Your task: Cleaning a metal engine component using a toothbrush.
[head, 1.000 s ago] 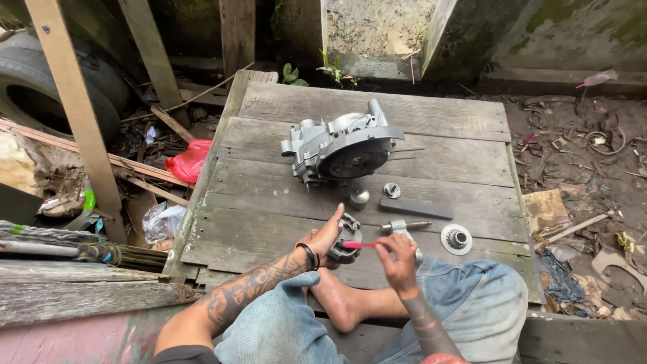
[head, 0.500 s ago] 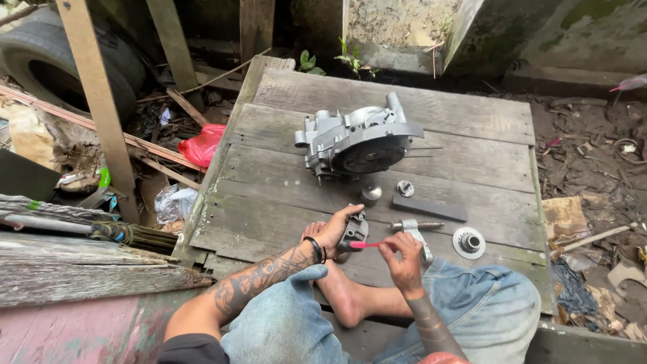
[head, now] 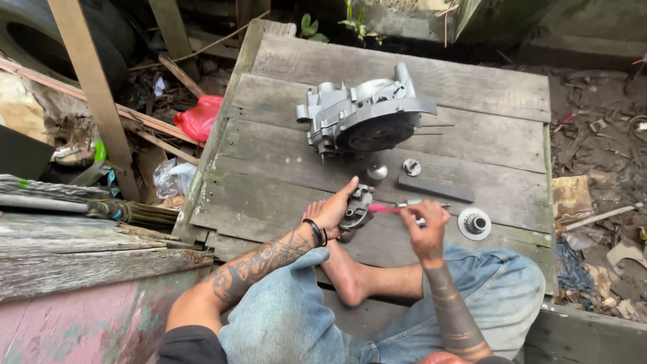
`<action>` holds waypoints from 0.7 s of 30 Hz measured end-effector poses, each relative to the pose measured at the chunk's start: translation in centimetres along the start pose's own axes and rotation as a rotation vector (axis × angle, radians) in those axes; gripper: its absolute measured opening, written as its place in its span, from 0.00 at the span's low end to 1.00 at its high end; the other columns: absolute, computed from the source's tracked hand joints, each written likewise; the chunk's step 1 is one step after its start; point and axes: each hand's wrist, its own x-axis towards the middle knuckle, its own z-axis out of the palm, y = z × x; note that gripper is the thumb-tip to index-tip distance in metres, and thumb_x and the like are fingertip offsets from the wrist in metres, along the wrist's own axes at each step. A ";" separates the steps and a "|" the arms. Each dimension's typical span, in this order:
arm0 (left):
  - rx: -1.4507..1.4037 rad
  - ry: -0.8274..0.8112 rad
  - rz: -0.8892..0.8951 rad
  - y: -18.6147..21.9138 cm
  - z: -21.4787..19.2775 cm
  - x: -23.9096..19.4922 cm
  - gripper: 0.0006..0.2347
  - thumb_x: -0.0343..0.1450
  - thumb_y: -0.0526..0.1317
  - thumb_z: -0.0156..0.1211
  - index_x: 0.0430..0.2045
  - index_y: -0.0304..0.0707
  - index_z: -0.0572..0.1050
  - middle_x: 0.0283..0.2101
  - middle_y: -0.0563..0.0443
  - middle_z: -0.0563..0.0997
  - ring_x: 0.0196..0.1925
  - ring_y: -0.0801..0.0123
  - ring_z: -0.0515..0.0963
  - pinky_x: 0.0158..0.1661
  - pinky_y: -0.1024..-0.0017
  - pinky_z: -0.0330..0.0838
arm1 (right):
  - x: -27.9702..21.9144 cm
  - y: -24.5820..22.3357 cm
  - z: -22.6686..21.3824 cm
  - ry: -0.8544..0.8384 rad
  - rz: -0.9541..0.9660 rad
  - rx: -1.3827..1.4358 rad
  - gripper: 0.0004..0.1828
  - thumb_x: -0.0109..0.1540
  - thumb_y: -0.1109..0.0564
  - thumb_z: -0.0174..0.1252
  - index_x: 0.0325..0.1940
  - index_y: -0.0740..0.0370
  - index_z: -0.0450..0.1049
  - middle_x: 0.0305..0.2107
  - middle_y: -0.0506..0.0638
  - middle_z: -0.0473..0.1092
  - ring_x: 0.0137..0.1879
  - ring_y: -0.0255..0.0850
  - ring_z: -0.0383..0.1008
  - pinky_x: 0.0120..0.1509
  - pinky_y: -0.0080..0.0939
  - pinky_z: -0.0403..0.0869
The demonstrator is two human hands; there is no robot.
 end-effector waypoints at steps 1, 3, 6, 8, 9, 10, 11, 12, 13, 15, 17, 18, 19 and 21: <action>0.018 -0.007 0.015 0.4 0.1 -0.4 0.34 0.72 0.58 0.62 0.60 0.21 0.68 0.59 0.29 0.77 0.59 0.54 0.78 0.55 0.56 0.76 | 0.0 -1.3 0.3 -0.047 -0.068 0.016 0.12 0.65 0.41 0.63 0.34 0.46 0.78 0.25 0.40 0.67 0.38 0.35 0.67 0.64 0.40 0.56; 0.031 0.000 0.005 0.4 -0.2 -1.4 0.33 0.73 0.59 0.60 0.60 0.22 0.69 0.59 0.30 0.77 0.59 0.53 0.78 0.55 0.55 0.75 | -0.2 -1.3 0.5 -0.110 -0.112 0.034 0.14 0.64 0.39 0.64 0.32 0.47 0.78 0.24 0.39 0.66 0.38 0.36 0.67 0.64 0.39 0.56; 0.092 -0.025 0.047 1.4 0.1 -2.2 0.32 0.74 0.60 0.52 0.61 0.26 0.70 0.60 0.30 0.76 0.62 0.51 0.76 0.58 0.55 0.74 | 1.5 0.7 0.2 -0.022 -0.104 0.065 0.10 0.65 0.46 0.66 0.34 0.51 0.79 0.26 0.48 0.70 0.37 0.46 0.70 0.57 0.42 0.63; 0.151 -0.053 0.090 1.7 0.4 -3.0 0.32 0.76 0.62 0.45 0.61 0.30 0.72 0.61 0.30 0.76 0.64 0.49 0.75 0.60 0.54 0.72 | 1.7 -0.7 -0.7 0.008 -0.087 0.024 0.13 0.68 0.41 0.63 0.35 0.49 0.76 0.26 0.41 0.65 0.40 0.37 0.65 0.63 0.38 0.55; 0.149 -0.044 0.079 3.2 2.1 -5.2 0.32 0.76 0.62 0.45 0.61 0.30 0.72 0.61 0.30 0.76 0.64 0.49 0.75 0.60 0.54 0.72 | 2.1 -1.4 -0.3 -0.001 -0.075 0.026 0.13 0.68 0.41 0.63 0.35 0.49 0.76 0.26 0.41 0.65 0.40 0.37 0.65 0.63 0.38 0.55; 0.238 -0.012 0.118 4.4 3.6 -7.6 0.34 0.74 0.62 0.46 0.63 0.27 0.68 0.65 0.26 0.70 0.67 0.43 0.69 0.62 0.51 0.70 | 1.8 -2.2 0.0 -0.051 -0.174 0.006 0.14 0.65 0.41 0.65 0.34 0.49 0.77 0.27 0.43 0.65 0.41 0.40 0.65 0.64 0.43 0.53; 0.328 0.018 0.156 5.7 5.3 -9.9 0.37 0.72 0.62 0.47 0.64 0.23 0.65 0.69 0.21 0.65 0.71 0.37 0.64 0.65 0.47 0.67 | 1.5 -3.0 0.3 -0.101 -0.273 -0.012 0.14 0.63 0.40 0.66 0.33 0.50 0.77 0.28 0.44 0.66 0.42 0.43 0.64 0.66 0.47 0.52; 0.329 0.023 0.140 4.5 3.4 -7.4 0.37 0.72 0.62 0.47 0.64 0.23 0.65 0.69 0.21 0.65 0.71 0.37 0.64 0.65 0.47 0.67 | 2.3 -2.2 -0.1 -0.108 -0.258 -0.010 0.14 0.63 0.40 0.66 0.33 0.50 0.77 0.28 0.44 0.66 0.42 0.43 0.64 0.66 0.47 0.52; 0.314 -0.052 0.179 3.2 1.6 -5.1 0.34 0.74 0.63 0.42 0.64 0.30 0.68 0.64 0.29 0.71 0.65 0.45 0.71 0.60 0.51 0.72 | 3.1 -1.4 -0.6 -0.068 -0.199 -0.022 0.13 0.65 0.42 0.67 0.35 0.50 0.77 0.27 0.44 0.64 0.42 0.42 0.64 0.66 0.45 0.51; 0.289 -0.127 0.220 2.1 -0.2 -3.1 0.32 0.77 0.64 0.37 0.63 0.37 0.72 0.60 0.36 0.78 0.60 0.52 0.78 0.55 0.55 0.77 | 4.1 -1.0 -1.5 -0.034 -0.144 -0.036 0.12 0.67 0.45 0.68 0.37 0.50 0.77 0.27 0.45 0.63 0.42 0.41 0.63 0.65 0.44 0.51; 0.466 -0.169 0.343 2.8 -0.2 -3.7 0.29 0.78 0.63 0.35 0.60 0.44 0.75 0.56 0.41 0.82 0.58 0.55 0.81 0.55 0.59 0.79 | 4.1 -1.8 -2.1 -0.020 -0.155 0.076 0.14 0.67 0.42 0.66 0.35 0.50 0.76 0.28 0.44 0.64 0.43 0.41 0.62 0.64 0.43 0.51; 0.467 -0.165 0.330 3.0 0.0 -4.5 0.29 0.78 0.63 0.35 0.60 0.44 0.75 0.56 0.41 0.82 0.58 0.55 0.81 0.55 0.59 0.79 | 3.7 -2.8 -1.8 -0.025 -0.143 0.077 0.14 0.67 0.42 0.66 0.35 0.50 0.76 0.28 0.44 0.64 0.43 0.41 0.62 0.64 0.43 0.51; 0.491 -0.186 0.392 3.2 0.2 -5.5 0.29 0.79 0.61 0.34 0.55 0.38 0.78 0.54 0.37 0.82 0.58 0.52 0.80 0.60 0.57 0.73 | 3.4 -3.9 -1.6 -0.073 -0.224 0.082 0.14 0.65 0.41 0.66 0.35 0.49 0.77 0.28 0.44 0.65 0.42 0.42 0.62 0.64 0.46 0.52; 0.531 -0.217 0.466 4.1 1.0 -6.1 0.30 0.80 0.59 0.33 0.51 0.31 0.80 0.52 0.33 0.83 0.59 0.49 0.80 0.65 0.55 0.67 | 4.3 -3.2 -1.4 -0.100 -0.312 0.089 0.14 0.63 0.39 0.67 0.34 0.48 0.79 0.27 0.45 0.66 0.41 0.44 0.63 0.63 0.48 0.53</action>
